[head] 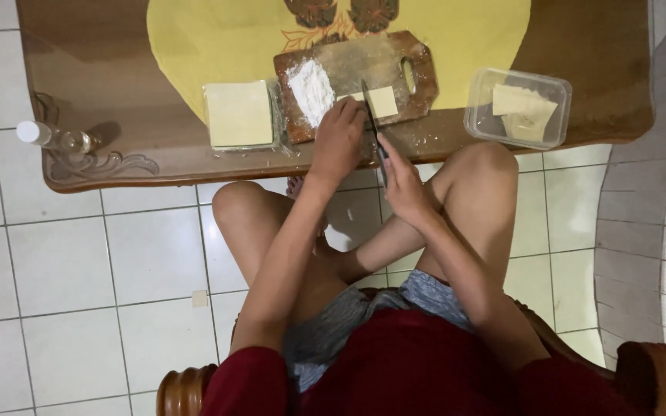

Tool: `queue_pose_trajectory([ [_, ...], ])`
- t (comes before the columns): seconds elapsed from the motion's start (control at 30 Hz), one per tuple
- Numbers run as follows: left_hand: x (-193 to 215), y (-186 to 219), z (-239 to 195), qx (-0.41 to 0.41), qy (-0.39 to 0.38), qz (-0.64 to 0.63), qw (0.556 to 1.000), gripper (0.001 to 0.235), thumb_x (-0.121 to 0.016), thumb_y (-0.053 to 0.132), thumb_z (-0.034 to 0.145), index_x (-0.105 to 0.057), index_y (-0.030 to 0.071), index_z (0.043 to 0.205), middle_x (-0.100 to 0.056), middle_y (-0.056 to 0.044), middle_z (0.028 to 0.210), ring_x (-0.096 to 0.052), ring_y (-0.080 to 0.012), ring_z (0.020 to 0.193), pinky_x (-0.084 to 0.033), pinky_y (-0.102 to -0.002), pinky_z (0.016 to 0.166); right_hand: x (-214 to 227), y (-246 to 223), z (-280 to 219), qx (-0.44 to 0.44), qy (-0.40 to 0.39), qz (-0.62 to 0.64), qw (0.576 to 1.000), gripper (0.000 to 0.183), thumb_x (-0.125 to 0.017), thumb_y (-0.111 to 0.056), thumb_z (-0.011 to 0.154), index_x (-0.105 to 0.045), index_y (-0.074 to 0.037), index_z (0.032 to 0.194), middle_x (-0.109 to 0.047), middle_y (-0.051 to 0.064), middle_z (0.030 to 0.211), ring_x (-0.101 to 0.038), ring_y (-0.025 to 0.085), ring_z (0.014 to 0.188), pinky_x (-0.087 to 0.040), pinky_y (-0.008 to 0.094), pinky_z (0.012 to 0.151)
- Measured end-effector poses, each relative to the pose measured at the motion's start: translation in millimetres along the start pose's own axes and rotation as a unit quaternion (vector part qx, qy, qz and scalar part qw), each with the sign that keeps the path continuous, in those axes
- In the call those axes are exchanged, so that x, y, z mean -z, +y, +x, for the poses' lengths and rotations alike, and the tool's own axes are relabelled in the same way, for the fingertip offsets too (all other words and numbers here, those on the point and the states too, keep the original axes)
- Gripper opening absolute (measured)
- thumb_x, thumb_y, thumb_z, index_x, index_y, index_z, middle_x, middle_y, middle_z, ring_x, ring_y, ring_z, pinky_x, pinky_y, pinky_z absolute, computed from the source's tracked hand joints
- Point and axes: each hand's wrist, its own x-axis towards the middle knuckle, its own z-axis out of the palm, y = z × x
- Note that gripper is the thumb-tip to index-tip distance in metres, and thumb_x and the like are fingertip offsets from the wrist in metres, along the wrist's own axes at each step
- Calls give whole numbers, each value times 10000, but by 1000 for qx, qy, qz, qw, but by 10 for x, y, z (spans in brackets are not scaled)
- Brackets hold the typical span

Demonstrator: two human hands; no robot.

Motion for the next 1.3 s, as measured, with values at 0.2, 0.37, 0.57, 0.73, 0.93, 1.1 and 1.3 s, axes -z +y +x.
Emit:
queue_pose_trajectory([
  [0.2,-130,-53,-20,-12,38,1,999,366,-825,-3,705,-705,14,1051,-631,-124,1148,-563,-361,1232,-490,-432,1021,-21,-240,-18,12,31,-41,999,530,-321,-1,1093,-306,-127,1608,-520,343,1371,-645,344,947,-583,405,697],
  [0.37,13,19,-29,-17,46,0,999,317,-805,-19,731,-718,9,1035,-661,-130,1127,-583,-346,1217,-486,-408,1035,-213,-133,-59,54,87,-102,989,507,-379,-1,1084,-347,-71,1586,-554,365,1328,-603,524,1149,-544,584,914],
  [0.57,3,-17,-46,-5,44,-29,999,353,-809,-25,734,-745,-10,1082,-691,-146,1230,-578,-331,1271,-448,-394,1106,-172,-247,-35,62,104,-144,982,545,-402,11,1064,-359,-115,1592,-594,299,1299,-636,454,1135,-560,544,935],
  [0.73,104,40,-25,4,29,-36,999,357,-806,-29,753,-734,-35,1103,-683,-184,1243,-589,-352,1258,-435,-404,1123,-42,-525,-121,39,51,-239,969,562,-463,5,1035,-364,-86,1581,-618,340,1194,-667,488,1077,-597,566,846],
  [0.93,-37,-14,0,3,43,-26,999,280,-799,-7,778,-749,15,1053,-704,-150,1186,-625,-335,1207,-481,-404,1067,-16,-538,-60,48,56,-248,966,495,-489,-84,1063,-407,-51,1550,-642,319,1132,-680,508,1007,-594,592,740],
  [1.1,9,-15,-4,6,25,-33,999,289,-798,21,790,-748,11,1075,-692,-151,1215,-608,-350,1223,-480,-414,1072,-132,-633,-156,38,73,-267,960,536,-489,-72,1061,-353,-81,1580,-616,368,1170,-672,543,1011,-600,622,776],
  [1.3,46,-2,-5,6,24,-29,999,280,-791,21,801,-749,16,1077,-688,-152,1221,-605,-351,1226,-490,-418,1062,-203,-542,-144,48,97,-254,961,520,-474,-41,1065,-367,-71,1573,-632,362,1145,-687,523,984,-616,590,759],
])
